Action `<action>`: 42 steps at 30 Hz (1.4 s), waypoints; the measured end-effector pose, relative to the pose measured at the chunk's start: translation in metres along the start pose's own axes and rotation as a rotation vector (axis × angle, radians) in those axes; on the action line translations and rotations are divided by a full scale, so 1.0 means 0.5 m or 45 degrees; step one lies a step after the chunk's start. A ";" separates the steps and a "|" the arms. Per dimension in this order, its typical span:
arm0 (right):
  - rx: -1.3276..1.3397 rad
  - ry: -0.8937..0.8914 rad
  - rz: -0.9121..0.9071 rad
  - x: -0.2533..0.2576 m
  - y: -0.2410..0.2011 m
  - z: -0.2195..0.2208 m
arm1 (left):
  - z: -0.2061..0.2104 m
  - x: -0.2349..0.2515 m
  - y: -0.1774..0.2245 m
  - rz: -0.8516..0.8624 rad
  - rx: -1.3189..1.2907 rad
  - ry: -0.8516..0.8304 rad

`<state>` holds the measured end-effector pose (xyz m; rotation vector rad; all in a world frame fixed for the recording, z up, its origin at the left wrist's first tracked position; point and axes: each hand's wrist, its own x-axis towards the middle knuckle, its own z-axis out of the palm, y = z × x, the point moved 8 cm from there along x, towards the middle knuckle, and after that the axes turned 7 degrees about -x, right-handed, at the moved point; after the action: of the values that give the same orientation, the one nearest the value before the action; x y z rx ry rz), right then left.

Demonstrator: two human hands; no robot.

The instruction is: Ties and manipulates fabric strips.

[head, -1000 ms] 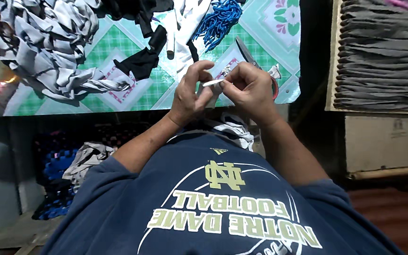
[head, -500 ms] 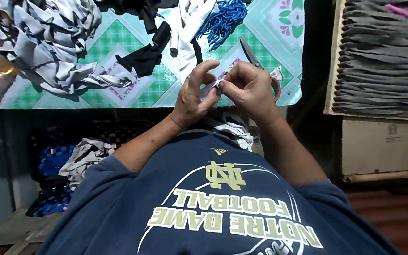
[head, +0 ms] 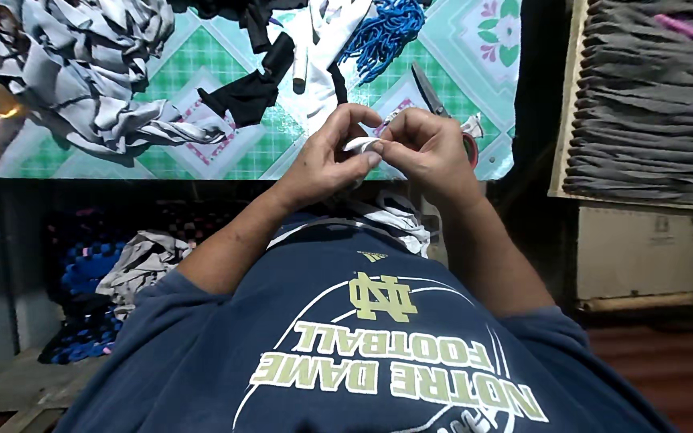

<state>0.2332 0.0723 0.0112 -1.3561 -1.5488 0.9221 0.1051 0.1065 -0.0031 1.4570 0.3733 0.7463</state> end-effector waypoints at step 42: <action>-0.338 0.070 -0.216 -0.028 -0.019 -0.003 | -0.026 -0.007 0.001 -0.155 -0.128 0.197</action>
<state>0.2319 0.0573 0.0189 -1.3928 -1.7595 0.5862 0.0943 0.1141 -0.0049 1.2746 0.5310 0.7707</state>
